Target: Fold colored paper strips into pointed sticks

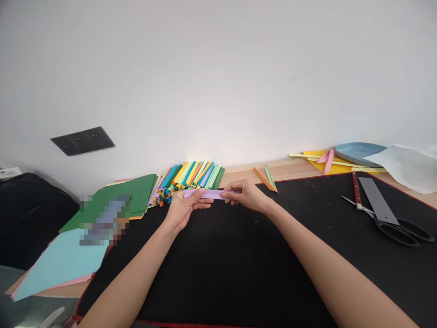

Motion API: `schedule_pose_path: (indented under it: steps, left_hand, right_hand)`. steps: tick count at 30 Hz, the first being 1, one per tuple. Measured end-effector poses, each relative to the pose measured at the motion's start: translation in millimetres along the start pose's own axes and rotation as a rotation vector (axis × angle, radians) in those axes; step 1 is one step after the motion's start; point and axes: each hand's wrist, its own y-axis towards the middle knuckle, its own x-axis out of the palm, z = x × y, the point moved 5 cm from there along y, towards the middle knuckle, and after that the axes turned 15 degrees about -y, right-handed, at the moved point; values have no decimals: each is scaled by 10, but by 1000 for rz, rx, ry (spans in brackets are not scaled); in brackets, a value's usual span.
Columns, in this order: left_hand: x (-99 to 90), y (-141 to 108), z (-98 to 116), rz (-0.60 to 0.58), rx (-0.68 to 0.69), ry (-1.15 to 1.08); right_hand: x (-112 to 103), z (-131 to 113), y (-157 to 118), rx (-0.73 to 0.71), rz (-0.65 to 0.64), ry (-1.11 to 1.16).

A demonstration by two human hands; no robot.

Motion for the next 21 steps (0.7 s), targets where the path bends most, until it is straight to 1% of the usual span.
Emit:
schedule_pose_path:
  steps: [2, 5, 7, 8, 9, 11, 13, 14, 15, 16, 18, 20, 21]
  left_hand:
    - [-17, 6, 38, 10, 0, -3]
    - [-33, 14, 78, 9, 4, -20]
    - [-32, 20, 88, -2, 0, -45]
    - [-30, 23, 88, -6, 0, -64]
    - [-28, 27, 85, -7, 3, -87]
    - [-27, 33, 63, 0, 10, -134]
    - [-21, 34, 13, 4, 5, -166]
    - [-13, 31, -22, 0, -4, -175]
    - [0, 26, -61, -10, -17, -181]
    - [17, 18, -101, -26, -33, -186]
    - [63, -7, -174, -73, -71, -200]
    - [113, -38, -217, -122, -95, -213]
    - [135, -53, -226, -139, -102, -217]
  right_hand:
    - [-72, 29, 2, 0, 25, -21]
    - [-164, 40, 3, -38, 77, -82]
    - [-214, 60, 6, -56, 152, -163]
    - [-242, 76, 6, -53, 222, -214]
    - [-274, 90, -1, -46, 320, -274]
    - [-330, 81, -49, -39, 575, -425]
    - [-324, -5, -129, -83, 804, -591]
    - [-285, -70, -162, -135, 858, -655]
    - [-229, -141, -186, -202, 871, -691]
    - [-162, -213, -202, -277, 849, -706]
    - [-12, -339, -219, -403, 739, -725]
    - [108, -427, -236, -476, 659, -761]
    - [149, -453, -243, -489, 639, -785]
